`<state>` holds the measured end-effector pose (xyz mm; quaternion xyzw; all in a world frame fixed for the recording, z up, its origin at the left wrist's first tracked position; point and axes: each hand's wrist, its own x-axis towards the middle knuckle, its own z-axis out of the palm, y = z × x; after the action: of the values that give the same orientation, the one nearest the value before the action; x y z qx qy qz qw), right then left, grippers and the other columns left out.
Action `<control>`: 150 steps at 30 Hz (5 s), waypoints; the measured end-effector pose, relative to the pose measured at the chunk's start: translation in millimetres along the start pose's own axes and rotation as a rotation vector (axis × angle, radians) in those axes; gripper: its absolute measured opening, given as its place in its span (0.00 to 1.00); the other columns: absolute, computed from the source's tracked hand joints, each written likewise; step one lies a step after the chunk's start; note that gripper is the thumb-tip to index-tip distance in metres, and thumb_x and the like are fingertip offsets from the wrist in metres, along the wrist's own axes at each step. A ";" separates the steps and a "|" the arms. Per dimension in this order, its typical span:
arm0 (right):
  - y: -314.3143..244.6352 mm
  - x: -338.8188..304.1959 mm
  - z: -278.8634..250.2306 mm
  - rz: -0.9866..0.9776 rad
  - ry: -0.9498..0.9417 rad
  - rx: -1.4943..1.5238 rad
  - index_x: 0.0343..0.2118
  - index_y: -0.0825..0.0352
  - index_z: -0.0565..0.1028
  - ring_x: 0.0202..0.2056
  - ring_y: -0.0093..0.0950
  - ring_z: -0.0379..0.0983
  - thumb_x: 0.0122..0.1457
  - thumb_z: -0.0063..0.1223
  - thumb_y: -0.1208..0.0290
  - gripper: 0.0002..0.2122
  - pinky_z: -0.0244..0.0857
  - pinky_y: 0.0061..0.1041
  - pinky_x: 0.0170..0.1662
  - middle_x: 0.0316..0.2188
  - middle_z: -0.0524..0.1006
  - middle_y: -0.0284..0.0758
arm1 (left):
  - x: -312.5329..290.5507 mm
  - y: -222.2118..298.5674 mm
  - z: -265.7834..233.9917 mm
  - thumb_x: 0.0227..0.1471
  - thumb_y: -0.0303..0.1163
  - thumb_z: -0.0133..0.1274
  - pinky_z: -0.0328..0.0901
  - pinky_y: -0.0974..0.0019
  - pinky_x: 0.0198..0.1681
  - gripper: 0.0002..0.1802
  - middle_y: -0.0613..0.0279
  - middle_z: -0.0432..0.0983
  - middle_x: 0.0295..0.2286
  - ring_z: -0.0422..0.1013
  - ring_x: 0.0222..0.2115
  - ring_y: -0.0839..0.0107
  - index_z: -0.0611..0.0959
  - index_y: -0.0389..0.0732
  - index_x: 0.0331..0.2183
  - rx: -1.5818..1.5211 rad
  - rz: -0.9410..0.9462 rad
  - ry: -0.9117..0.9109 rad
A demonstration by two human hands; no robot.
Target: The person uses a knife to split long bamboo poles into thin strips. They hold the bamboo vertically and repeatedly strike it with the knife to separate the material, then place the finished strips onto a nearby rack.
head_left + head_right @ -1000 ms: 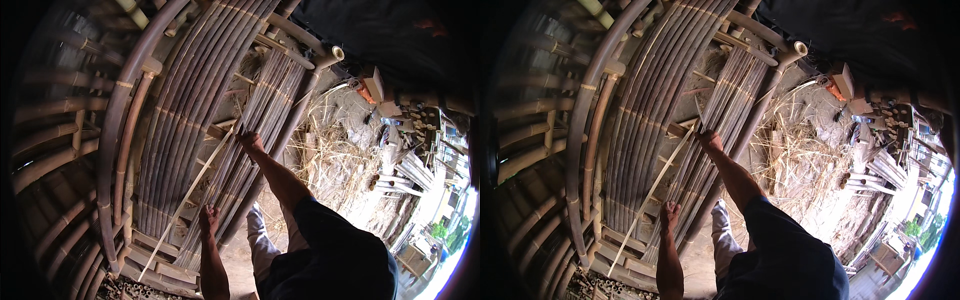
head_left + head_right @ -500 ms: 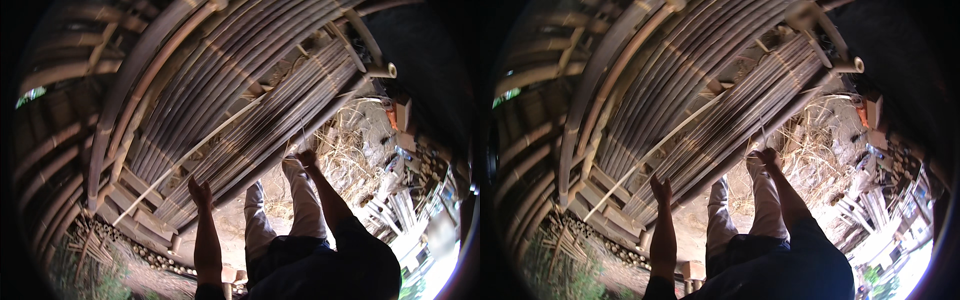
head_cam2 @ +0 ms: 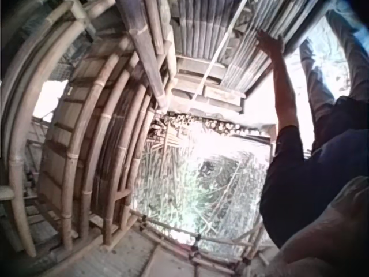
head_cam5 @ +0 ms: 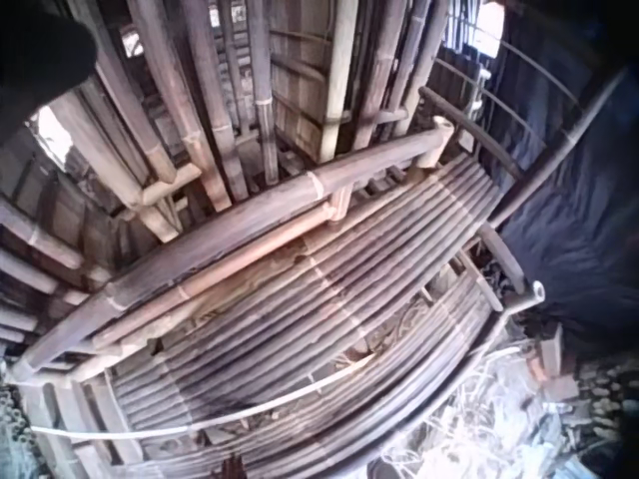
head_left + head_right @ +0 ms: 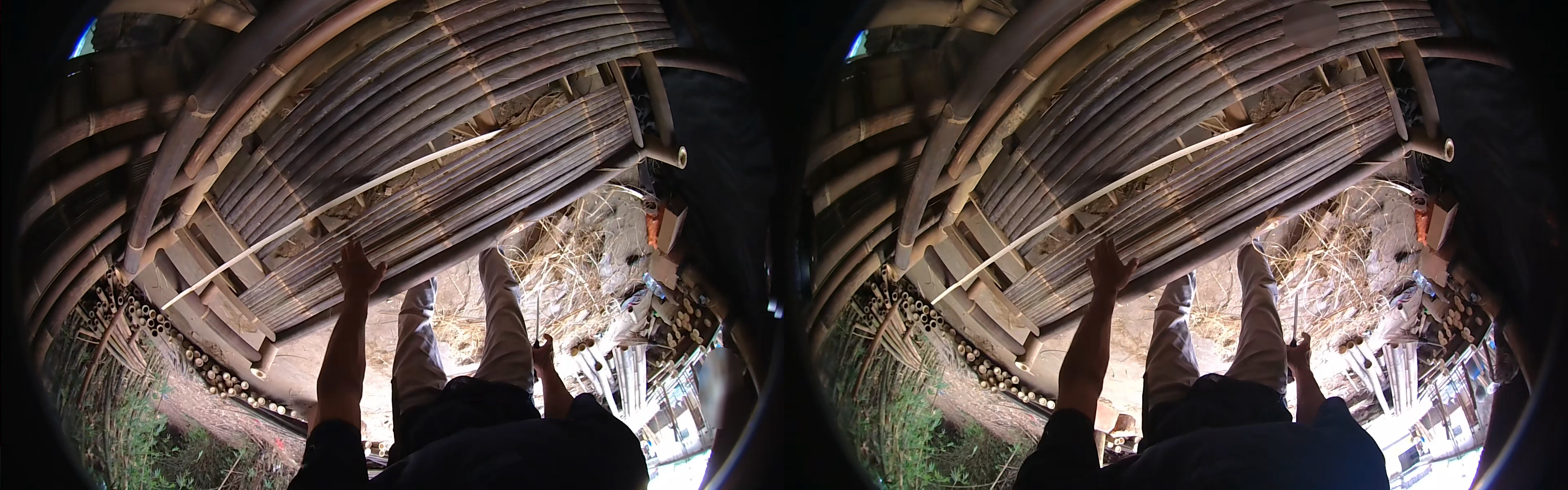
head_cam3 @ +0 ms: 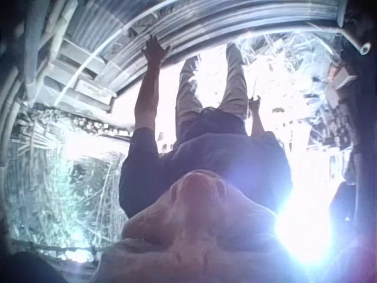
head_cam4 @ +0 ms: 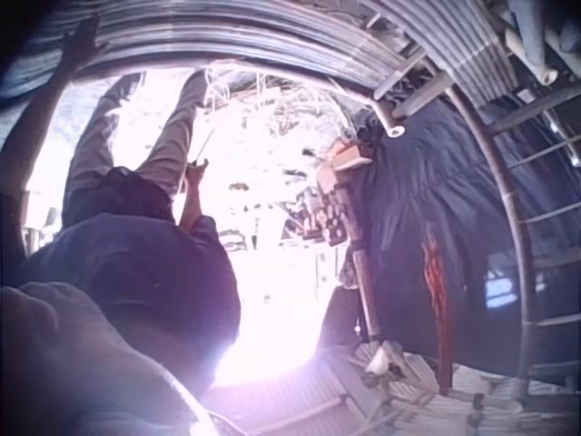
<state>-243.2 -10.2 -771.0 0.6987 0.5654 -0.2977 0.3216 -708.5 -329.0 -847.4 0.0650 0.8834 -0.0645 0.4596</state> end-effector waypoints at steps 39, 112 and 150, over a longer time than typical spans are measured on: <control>36.3 73.9 -191.9 0.051 -0.108 -0.823 0.45 0.73 0.77 0.50 0.51 0.72 0.53 0.47 0.39 0.35 0.66 0.48 0.52 0.44 0.76 0.54 | 33.6 -80.3 -127.3 0.49 0.57 0.58 0.42 0.25 0.59 0.48 0.53 0.58 0.60 0.51 0.63 0.52 0.58 0.48 0.64 0.169 -0.028 0.482; 599.2 -761.1 54.9 -1.003 0.467 0.539 0.39 0.69 0.73 0.37 0.52 0.74 0.66 0.37 0.47 0.25 0.66 0.46 0.39 0.32 0.76 0.51 | -997.2 -313.2 234.6 0.59 0.33 0.48 0.67 0.54 0.25 0.12 0.53 0.74 0.17 0.74 0.20 0.58 0.75 0.33 0.37 -0.195 1.172 0.210; 635.7 -602.3 -178.1 -0.781 1.584 0.048 0.23 0.61 0.73 0.11 0.24 0.57 0.66 0.30 0.40 0.29 0.57 0.33 0.17 0.11 0.61 0.32 | -1136.2 -315.6 210.9 0.56 0.27 0.51 0.55 0.76 0.22 0.31 0.73 0.63 0.21 0.56 0.21 0.85 0.65 0.33 0.60 -0.227 1.300 -0.155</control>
<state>279.8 -328.5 -119.9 0.4631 0.8142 0.1736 -0.3042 52.7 -738.9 -18.2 0.5310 0.6300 0.3149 0.4711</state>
